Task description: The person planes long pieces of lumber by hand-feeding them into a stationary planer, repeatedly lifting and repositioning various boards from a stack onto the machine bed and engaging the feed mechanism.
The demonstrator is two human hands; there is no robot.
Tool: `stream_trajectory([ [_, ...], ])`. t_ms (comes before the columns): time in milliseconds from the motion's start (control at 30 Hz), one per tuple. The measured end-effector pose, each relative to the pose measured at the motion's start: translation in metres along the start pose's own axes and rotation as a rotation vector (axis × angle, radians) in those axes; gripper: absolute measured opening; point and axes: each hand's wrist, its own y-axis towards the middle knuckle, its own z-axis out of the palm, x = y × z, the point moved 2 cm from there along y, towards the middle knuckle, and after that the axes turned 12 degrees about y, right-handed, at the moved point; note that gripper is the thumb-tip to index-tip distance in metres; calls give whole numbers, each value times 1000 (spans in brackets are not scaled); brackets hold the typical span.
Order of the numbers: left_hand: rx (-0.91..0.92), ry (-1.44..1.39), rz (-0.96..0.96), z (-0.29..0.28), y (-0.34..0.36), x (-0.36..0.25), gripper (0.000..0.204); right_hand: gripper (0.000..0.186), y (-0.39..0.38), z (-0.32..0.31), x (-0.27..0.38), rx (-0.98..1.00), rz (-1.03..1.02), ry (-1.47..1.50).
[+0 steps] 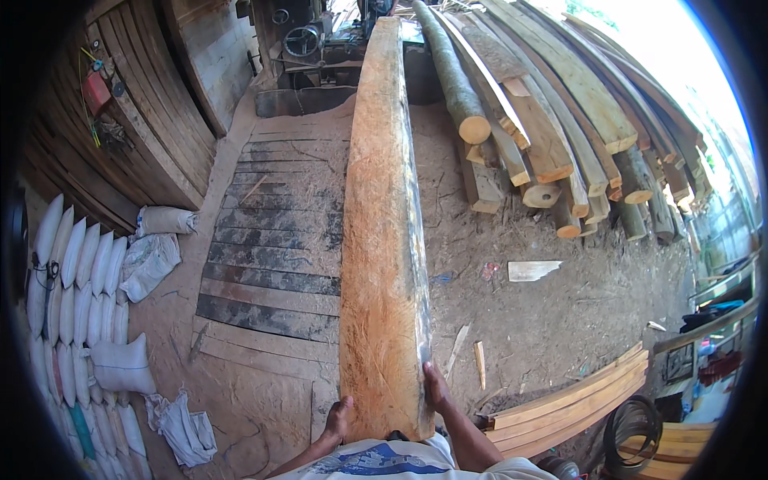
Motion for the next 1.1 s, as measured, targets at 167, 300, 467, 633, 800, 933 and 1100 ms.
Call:
stream_trajectory([
  [167,16,-26,48,7,23,-49,63,62,37,5,22,-7,13,0],
  [300,-17,-16,87,15,58,-77,62,61,60,36,58,-51,0,-28],
  [467,-66,83,-24,16,116,-97,64,61,110,54,95,-51,-3,-46],
  [633,-56,76,33,21,172,-143,63,59,164,78,142,-57,52,-73],
  [800,50,-99,16,28,228,-206,63,60,231,97,184,-31,-16,-121],
  [933,50,-98,115,30,272,-257,64,62,267,135,230,-108,100,-107],
  [1100,2,27,167,31,318,-350,68,62,317,191,286,-125,2,-146],
])
